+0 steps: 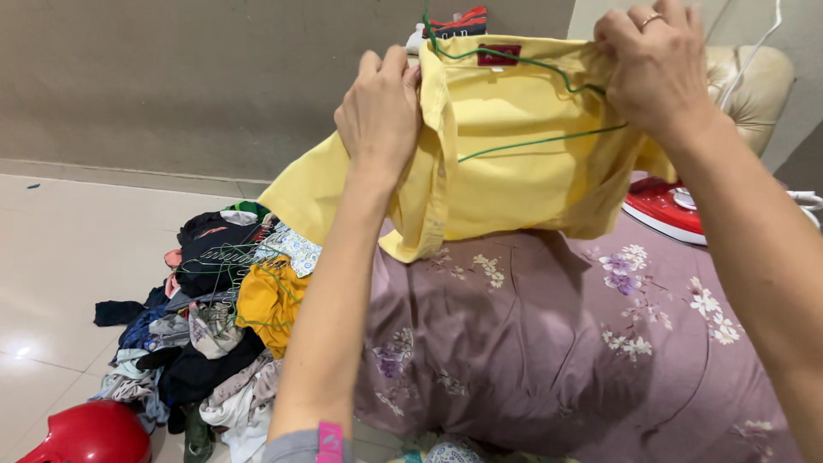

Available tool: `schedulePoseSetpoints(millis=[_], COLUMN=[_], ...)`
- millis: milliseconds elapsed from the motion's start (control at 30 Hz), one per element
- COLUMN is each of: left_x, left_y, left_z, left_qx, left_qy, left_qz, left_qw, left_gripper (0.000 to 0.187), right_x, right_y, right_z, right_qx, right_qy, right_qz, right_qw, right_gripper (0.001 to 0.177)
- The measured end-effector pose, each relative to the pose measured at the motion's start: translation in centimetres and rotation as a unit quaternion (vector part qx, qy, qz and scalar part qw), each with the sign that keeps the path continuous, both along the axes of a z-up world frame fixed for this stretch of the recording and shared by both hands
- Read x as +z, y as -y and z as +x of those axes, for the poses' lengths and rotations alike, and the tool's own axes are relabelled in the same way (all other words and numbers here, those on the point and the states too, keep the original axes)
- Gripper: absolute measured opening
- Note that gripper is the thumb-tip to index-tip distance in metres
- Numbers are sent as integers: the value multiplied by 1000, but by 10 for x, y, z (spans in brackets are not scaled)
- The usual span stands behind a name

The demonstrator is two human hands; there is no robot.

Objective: The person irons a yellow short-sleeved shirt on a bed using a red electric iron. They smooth the fabric, iron the sleeves and body, and then place the shirt on a green hanger. Finally, they button the shirt while it is on the hanger.

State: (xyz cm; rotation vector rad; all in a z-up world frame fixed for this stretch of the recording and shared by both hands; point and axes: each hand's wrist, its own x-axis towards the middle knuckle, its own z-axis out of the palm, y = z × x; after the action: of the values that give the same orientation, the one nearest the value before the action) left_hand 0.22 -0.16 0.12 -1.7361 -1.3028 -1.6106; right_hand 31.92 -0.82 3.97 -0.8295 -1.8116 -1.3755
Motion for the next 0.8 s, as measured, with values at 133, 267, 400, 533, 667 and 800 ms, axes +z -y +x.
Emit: schedulePoseSetpoints(millis=[133,267,400,533,667,800], left_x=[7,6,9,15,17,8], left_y=[2,5,10,19,34,48], left_z=[3,2,-13,-29,-48,-70], left_qx=[22,31,40,52,78,53], left_qy=[-1,3,17,27,0,-14], left_qz=[33,40,54,65,45,33], left_qw=[999,999,998,996,996,998], left_gripper=[20,21,20,22,23,22], right_x=[-3,-13,-25,-41,-80,-178], right_y=[-18,-36,-41,-55,-101,-123], right_z=[13,24,16,0,-32,-103], right_qx=[69,55,154,172,158,276], right_qy=[-50,-225,-222,-291,-363,-317], right_qz=[-144,-386,-391,-338,-537,-627], right_qw=[986,893,880,879,745,656], right_gripper=[18,16,39,60,70,62])
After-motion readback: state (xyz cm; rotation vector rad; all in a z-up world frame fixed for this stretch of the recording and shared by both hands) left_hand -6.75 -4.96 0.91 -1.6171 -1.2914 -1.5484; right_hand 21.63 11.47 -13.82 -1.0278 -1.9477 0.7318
